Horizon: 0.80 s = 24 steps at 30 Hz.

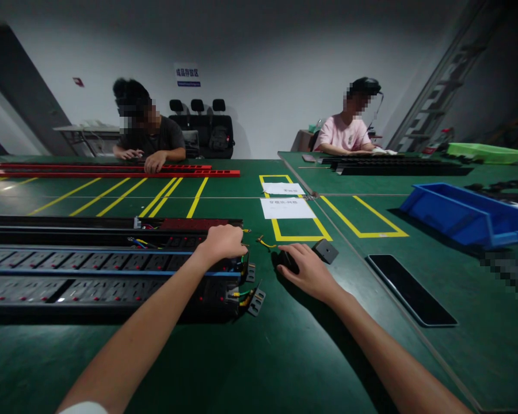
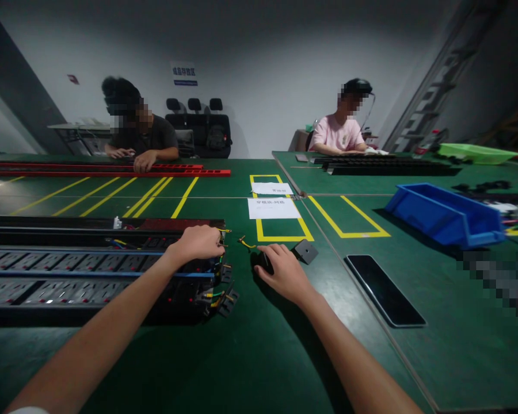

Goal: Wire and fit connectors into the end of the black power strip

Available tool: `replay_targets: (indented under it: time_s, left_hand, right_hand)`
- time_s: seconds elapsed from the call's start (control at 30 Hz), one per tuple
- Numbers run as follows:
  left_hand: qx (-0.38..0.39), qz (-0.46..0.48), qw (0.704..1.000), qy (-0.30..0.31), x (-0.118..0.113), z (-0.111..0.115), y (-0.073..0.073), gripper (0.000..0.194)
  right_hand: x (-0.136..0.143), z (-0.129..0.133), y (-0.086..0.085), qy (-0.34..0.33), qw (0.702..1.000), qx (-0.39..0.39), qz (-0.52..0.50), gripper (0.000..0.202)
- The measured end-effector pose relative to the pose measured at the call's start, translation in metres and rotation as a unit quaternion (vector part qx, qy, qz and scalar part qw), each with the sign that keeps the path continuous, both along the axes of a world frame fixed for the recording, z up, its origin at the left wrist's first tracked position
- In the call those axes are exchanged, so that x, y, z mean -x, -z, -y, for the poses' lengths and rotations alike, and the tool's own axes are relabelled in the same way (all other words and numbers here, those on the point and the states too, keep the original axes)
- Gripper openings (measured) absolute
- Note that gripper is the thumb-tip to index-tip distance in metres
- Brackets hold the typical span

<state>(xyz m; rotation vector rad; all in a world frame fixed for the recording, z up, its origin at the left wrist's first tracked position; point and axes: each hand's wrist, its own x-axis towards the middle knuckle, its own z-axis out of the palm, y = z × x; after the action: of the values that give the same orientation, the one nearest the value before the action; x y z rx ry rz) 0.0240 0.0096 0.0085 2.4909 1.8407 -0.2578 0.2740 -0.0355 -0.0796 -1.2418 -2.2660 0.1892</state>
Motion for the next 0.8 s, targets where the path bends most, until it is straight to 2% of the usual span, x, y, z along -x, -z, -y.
replay_targets:
  time_s: [0.23,0.4,0.8]
  left_hand:
    - [0.025,0.042,0.998,-0.040,0.004,-0.006,0.003,0.033]
    - [0.024,0.062,0.997,-0.043,0.005,-0.006,0.002,0.029]
    - [0.084,0.109,0.989,-0.059,0.012,-0.009,-0.004,0.021]
  right_hand:
    - [0.000,0.001,0.000,0.002,1.000,0.004,0.000,0.041]
    - [0.000,0.001,-0.001,0.004,1.000,0.003,0.002,0.041]
    - [0.001,0.002,-0.001,0.008,1.000,0.003,0.002,0.042]
